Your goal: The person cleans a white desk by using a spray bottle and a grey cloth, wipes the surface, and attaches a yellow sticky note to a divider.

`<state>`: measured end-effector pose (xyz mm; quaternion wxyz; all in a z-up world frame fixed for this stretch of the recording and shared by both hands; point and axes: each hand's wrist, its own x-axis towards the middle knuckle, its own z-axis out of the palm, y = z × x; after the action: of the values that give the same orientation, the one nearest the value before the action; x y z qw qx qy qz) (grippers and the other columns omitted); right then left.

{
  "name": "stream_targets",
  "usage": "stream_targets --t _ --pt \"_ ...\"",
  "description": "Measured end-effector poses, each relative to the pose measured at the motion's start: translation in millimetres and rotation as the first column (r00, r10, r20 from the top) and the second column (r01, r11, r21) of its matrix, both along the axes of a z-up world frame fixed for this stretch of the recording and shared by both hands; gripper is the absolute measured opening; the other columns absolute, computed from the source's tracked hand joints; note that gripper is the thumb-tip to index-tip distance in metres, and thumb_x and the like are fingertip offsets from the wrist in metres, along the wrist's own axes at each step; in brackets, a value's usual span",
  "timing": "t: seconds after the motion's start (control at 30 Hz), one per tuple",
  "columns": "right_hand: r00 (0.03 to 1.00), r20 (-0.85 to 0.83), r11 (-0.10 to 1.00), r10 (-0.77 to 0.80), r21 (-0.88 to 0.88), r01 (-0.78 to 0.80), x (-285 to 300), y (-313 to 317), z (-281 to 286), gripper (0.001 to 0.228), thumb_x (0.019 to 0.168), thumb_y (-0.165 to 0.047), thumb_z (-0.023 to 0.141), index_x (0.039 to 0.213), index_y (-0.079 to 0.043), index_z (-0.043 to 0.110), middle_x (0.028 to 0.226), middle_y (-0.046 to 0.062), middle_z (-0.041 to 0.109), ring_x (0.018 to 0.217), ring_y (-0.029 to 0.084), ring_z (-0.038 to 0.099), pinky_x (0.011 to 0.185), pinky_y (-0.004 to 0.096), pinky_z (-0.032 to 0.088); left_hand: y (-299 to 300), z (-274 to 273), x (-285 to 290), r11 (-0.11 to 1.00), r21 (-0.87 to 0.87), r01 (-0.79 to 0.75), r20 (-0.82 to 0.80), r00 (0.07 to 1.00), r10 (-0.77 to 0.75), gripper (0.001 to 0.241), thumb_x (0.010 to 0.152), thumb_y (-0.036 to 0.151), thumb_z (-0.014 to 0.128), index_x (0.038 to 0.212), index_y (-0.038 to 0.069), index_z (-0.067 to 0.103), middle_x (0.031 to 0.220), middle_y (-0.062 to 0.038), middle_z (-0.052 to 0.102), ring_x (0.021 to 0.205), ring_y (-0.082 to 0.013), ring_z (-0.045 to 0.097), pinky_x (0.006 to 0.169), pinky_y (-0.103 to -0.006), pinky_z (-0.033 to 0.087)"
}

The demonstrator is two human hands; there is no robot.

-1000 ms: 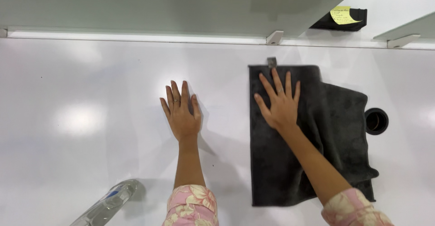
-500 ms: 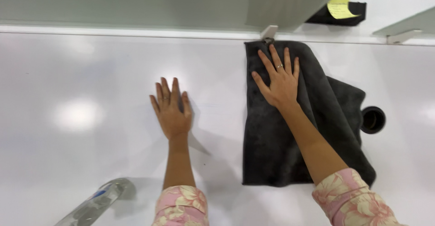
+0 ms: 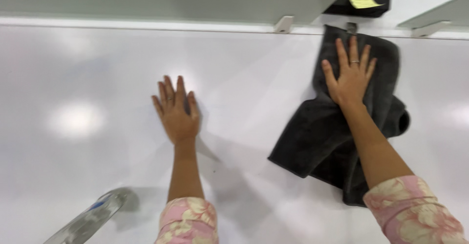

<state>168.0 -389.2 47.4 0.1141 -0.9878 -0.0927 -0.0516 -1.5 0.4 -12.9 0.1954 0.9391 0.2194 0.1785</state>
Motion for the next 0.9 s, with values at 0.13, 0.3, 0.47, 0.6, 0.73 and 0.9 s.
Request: stream_targets --t 0.13,0.3,0.47,0.6,0.73,0.9 --pt "1.000 -0.019 0.999 -0.016 -0.035 0.016 -28 21 -9 0.070 0.106 -0.062 0.037 0.165 -0.025 0.034 0.174 0.011 0.016 0.157 0.050 0.006 0.121 0.072 0.000 -1 0 -2 0.999 -0.047 -0.009 0.000 1.000 0.009 0.048 0.109 0.035 0.048 0.153 0.017 0.053 0.166 -0.012 0.037 0.156 -0.0294 0.026 0.129 -0.0524 0.014" --pt "0.998 0.001 0.997 0.056 -0.061 -0.055 -76 53 -19 0.070 0.105 -0.060 0.043 0.165 -0.025 0.037 0.174 0.012 0.017 0.156 0.051 0.006 0.119 0.074 -0.001 -3 11 -3 0.996 -0.083 -0.010 -0.004 1.000 0.010 0.047 0.110 0.034 0.047 0.154 0.019 0.051 0.166 -0.009 0.036 0.156 -0.0273 0.026 0.129 -0.0510 0.014" --pt "0.967 0.056 0.955 0.250 0.149 -0.255 -148 79 -24 0.070 0.100 -0.048 0.063 0.160 -0.017 0.045 0.172 0.021 0.018 0.154 0.061 0.005 0.125 0.069 0.015 -3 12 -1 0.996 -0.083 0.009 -0.012 1.000 -0.010 0.047 0.110 0.033 0.046 0.155 0.018 0.049 0.166 -0.011 0.036 0.156 -0.0285 0.025 0.128 -0.0509 0.013" --pt "0.960 -0.046 0.948 0.275 0.180 -0.262 -222 88 -16 0.072 0.092 -0.045 0.069 0.155 -0.017 0.047 0.170 0.020 0.020 0.152 0.060 0.006 0.122 0.068 0.018 -1 14 -3 0.994 -0.110 0.004 -0.007 1.000 -0.005 0.047 0.110 0.034 0.046 0.155 0.019 0.050 0.166 -0.010 0.035 0.157 -0.0284 0.024 0.129 -0.0506 0.011" --pt "0.967 -0.152 0.965 0.203 0.197 -0.172 -265 87 -13 0.072 0.089 -0.046 0.070 0.153 -0.020 0.049 0.168 0.018 0.021 0.151 0.059 0.004 0.119 0.067 0.018 -6 14 -11 0.990 -0.140 0.015 -0.023 1.000 -0.019 0.049 0.110 0.036 0.043 0.156 0.018 0.048 0.168 -0.010 0.032 0.157 -0.0284 0.021 0.129 -0.0509 0.009" --pt "0.977 -0.046 0.947 0.208 0.260 -0.189 -263 89 -18 0.069 0.091 -0.047 0.070 0.152 -0.021 0.051 0.170 0.016 0.025 0.154 0.056 0.007 0.123 0.066 0.020 -3 15 -5 0.990 -0.134 0.031 -0.026 0.999 -0.034 0.052 0.110 0.035 0.040 0.159 0.017 0.044 0.169 -0.012 0.028 0.158 -0.0290 0.018 0.129 -0.0510 0.006"
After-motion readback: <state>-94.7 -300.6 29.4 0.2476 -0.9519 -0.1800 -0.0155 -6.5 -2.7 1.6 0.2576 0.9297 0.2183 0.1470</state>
